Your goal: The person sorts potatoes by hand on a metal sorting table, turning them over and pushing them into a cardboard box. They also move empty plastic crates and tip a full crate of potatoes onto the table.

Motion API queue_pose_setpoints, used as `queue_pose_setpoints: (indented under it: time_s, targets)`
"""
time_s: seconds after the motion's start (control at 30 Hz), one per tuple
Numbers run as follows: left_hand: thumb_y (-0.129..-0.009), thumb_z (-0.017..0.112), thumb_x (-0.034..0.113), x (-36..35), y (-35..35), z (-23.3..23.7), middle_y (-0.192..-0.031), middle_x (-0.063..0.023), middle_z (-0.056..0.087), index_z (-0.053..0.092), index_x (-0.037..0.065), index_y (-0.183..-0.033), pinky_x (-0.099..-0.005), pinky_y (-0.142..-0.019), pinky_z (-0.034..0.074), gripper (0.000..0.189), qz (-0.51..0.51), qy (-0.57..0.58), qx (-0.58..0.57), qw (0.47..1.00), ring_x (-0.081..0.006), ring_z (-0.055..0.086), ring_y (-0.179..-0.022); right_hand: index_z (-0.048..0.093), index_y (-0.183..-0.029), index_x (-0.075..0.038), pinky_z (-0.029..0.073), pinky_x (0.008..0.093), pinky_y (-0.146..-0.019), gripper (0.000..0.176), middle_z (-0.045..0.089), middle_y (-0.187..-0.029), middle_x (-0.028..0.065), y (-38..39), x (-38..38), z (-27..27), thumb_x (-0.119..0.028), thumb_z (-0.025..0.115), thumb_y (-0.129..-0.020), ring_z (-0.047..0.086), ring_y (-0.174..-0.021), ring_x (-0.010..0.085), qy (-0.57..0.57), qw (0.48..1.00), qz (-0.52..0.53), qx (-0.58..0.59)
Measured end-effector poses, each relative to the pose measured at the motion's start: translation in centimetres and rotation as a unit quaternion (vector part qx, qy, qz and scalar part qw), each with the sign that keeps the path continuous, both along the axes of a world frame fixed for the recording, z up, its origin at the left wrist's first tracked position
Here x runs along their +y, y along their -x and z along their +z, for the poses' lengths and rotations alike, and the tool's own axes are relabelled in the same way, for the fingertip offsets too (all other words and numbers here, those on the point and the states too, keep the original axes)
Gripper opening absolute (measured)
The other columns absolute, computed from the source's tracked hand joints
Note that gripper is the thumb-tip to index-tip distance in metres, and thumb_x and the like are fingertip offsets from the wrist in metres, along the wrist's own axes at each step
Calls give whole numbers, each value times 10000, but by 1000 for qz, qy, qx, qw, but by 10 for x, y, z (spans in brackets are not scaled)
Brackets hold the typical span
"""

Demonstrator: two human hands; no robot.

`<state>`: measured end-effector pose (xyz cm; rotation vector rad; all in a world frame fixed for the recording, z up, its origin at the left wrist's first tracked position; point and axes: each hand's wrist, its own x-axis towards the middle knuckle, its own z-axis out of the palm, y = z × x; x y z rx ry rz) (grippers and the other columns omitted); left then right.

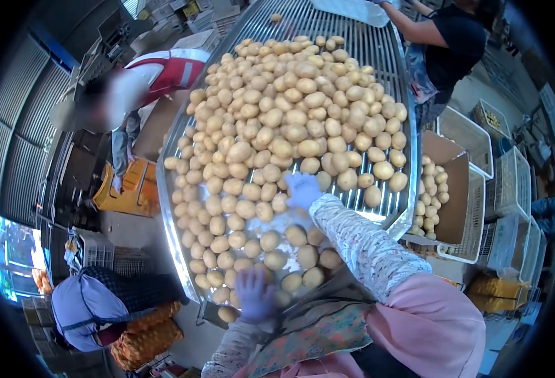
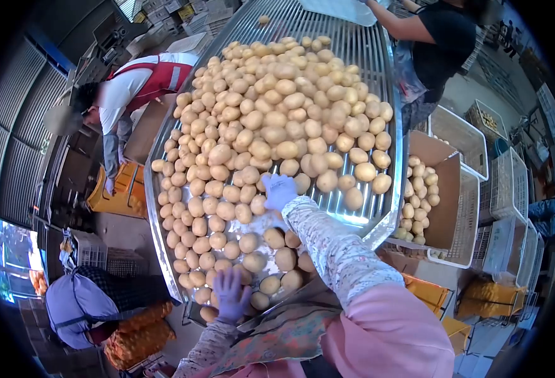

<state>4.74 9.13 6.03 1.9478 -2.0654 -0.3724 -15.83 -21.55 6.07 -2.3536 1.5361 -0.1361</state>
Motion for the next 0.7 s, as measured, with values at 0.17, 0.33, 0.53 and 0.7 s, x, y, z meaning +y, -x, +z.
queue_pose_setpoints:
  time_s: [0.17, 0.33, 0.53, 0.7]
  targets:
    - [-920, 639, 467, -29, 8, -28, -1527, -256, 452, 462, 67, -1513, -664, -1151, 282, 737, 100, 8, -136, 986, -522, 345, -1441, 562, -1313, -164, 540, 455, -865, 594, 627, -1119, 185, 30, 60, -15, -301, 772, -774, 669, -999, 350, -84, 983, 156, -53]
    - [-921, 635, 504, -32, 56, -20, -1554, -284, 399, 398, -74, -1499, -653, -1185, 228, 851, -30, 32, -1, 999, -493, 350, -1445, 558, -1232, -110, 511, 377, -942, 497, 630, -1192, 120, 92, 116, 16, -243, 817, -829, 642, -1095, 246, -187, 885, -73, -420]
    - [-936, 621, 454, -69, -32, -25, -1586, -297, 346, 337, 20, -1574, -641, -1203, 177, 822, 66, 12, -118, 991, -513, 322, -1449, 621, -1192, -49, 531, 239, -666, 343, 670, -984, 29, 280, 176, 94, -71, 752, -876, 648, -805, 107, -407, 719, -244, -507]
    - [-956, 600, 452, -104, 18, -63, -1621, -312, 269, 321, 26, -1586, -669, -1198, 157, 810, 139, 43, -68, 987, -530, 241, -1485, 652, -1280, -64, 563, 317, -863, 395, 717, -1091, 82, 344, 236, 84, -148, 729, -902, 678, -960, 167, -413, 894, -149, -91]
